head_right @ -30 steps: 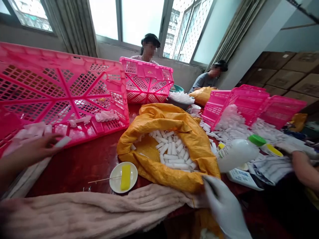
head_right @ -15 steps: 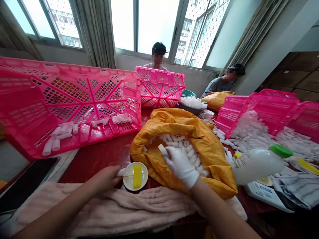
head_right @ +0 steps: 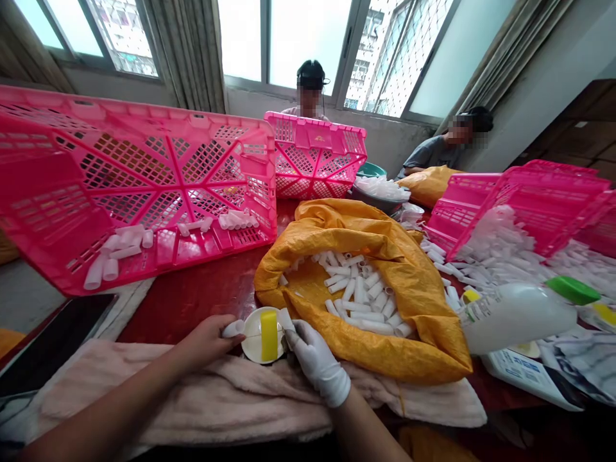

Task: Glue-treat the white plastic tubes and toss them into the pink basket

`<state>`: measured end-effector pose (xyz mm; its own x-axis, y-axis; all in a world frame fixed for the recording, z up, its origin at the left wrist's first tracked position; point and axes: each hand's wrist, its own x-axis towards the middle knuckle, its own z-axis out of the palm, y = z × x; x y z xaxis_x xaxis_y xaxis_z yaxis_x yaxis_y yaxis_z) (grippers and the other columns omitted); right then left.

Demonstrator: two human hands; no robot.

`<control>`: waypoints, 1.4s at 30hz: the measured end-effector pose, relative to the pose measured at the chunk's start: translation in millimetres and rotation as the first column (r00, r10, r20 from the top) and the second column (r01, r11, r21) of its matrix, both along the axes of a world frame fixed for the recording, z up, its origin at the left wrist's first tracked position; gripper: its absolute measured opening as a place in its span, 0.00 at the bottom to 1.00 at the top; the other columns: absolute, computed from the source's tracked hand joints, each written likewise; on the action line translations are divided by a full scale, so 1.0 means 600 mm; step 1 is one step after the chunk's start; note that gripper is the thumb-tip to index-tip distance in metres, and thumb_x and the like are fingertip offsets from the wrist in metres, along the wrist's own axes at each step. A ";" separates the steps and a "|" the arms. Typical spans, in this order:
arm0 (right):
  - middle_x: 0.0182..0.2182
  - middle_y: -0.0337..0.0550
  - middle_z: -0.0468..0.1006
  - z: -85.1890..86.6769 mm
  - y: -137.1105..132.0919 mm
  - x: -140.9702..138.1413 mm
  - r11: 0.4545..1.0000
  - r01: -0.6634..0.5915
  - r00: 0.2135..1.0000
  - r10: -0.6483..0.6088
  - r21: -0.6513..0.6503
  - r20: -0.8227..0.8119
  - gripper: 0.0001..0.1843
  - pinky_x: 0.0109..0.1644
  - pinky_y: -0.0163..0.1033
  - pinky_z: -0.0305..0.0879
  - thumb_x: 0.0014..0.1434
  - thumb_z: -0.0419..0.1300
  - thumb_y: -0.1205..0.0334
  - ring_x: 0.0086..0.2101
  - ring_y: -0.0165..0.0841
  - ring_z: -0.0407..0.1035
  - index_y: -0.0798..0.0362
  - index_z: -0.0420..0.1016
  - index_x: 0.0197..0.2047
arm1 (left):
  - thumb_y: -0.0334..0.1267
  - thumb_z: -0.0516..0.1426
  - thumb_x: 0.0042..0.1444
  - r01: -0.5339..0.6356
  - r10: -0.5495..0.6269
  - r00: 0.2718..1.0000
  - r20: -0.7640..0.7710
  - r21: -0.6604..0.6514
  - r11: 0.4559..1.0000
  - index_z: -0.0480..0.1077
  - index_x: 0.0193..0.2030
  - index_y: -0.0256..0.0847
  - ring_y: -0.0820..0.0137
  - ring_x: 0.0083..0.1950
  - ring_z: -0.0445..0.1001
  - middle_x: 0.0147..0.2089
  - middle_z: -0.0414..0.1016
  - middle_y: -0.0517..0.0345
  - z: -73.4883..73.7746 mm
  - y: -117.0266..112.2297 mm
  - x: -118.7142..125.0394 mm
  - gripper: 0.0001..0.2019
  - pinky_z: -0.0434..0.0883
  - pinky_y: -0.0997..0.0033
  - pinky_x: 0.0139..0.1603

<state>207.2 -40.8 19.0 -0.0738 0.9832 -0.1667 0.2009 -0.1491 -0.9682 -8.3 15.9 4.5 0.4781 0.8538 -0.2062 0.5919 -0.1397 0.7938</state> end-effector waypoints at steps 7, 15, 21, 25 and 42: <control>0.37 0.39 0.75 0.052 -0.010 0.024 0.938 -0.339 0.900 0.300 0.077 0.316 0.14 0.44 0.36 0.63 0.57 0.53 0.53 0.39 0.34 0.68 0.49 0.71 0.43 | 0.44 0.50 0.49 0.001 -0.001 1.000 0.002 0.159 0.987 0.60 0.22 0.38 0.76 0.25 0.58 0.22 0.59 0.64 0.017 -0.002 -0.009 0.13 0.55 0.77 0.25; 0.32 0.43 0.75 0.032 0.025 0.014 0.925 -0.323 0.717 0.101 0.200 0.690 0.10 0.40 0.38 0.63 0.57 0.53 0.57 0.34 0.34 0.69 0.52 0.72 0.37 | 0.32 0.48 0.47 0.079 -0.038 0.993 -0.110 0.394 0.915 0.58 0.21 0.39 0.76 0.26 0.59 0.23 0.60 0.63 0.014 0.007 -0.008 0.06 0.55 0.77 0.28; 0.36 0.46 0.74 0.019 0.026 0.022 0.911 -0.274 0.670 -0.050 0.308 0.741 0.11 0.48 0.44 0.61 0.59 0.49 0.60 0.40 0.37 0.67 0.52 0.69 0.40 | 0.28 0.48 0.45 0.156 -0.080 0.976 -0.204 0.393 0.906 0.60 0.24 0.39 0.74 0.29 0.63 0.26 0.64 0.61 0.009 0.011 -0.010 0.04 0.58 0.76 0.31; 0.42 0.46 0.73 0.018 0.035 0.035 0.888 -0.249 0.706 -0.107 0.386 0.701 0.13 0.52 0.47 0.59 0.60 0.47 0.61 0.44 0.37 0.66 0.52 0.67 0.45 | 0.29 0.48 0.45 0.188 -0.107 0.967 -0.230 0.367 0.911 0.62 0.25 0.39 0.73 0.31 0.65 0.28 0.67 0.60 0.009 0.007 -0.010 0.05 0.60 0.76 0.33; 0.42 0.46 0.71 -0.007 0.074 0.005 0.761 -0.455 0.716 0.004 0.462 0.698 0.15 0.50 0.43 0.63 0.59 0.45 0.71 0.43 0.34 0.65 0.52 0.67 0.45 | 0.31 0.48 0.44 0.228 -0.112 0.948 -0.297 0.392 0.891 0.65 0.24 0.40 0.70 0.30 0.67 0.26 0.70 0.58 0.005 0.017 -0.008 0.06 0.58 0.75 0.30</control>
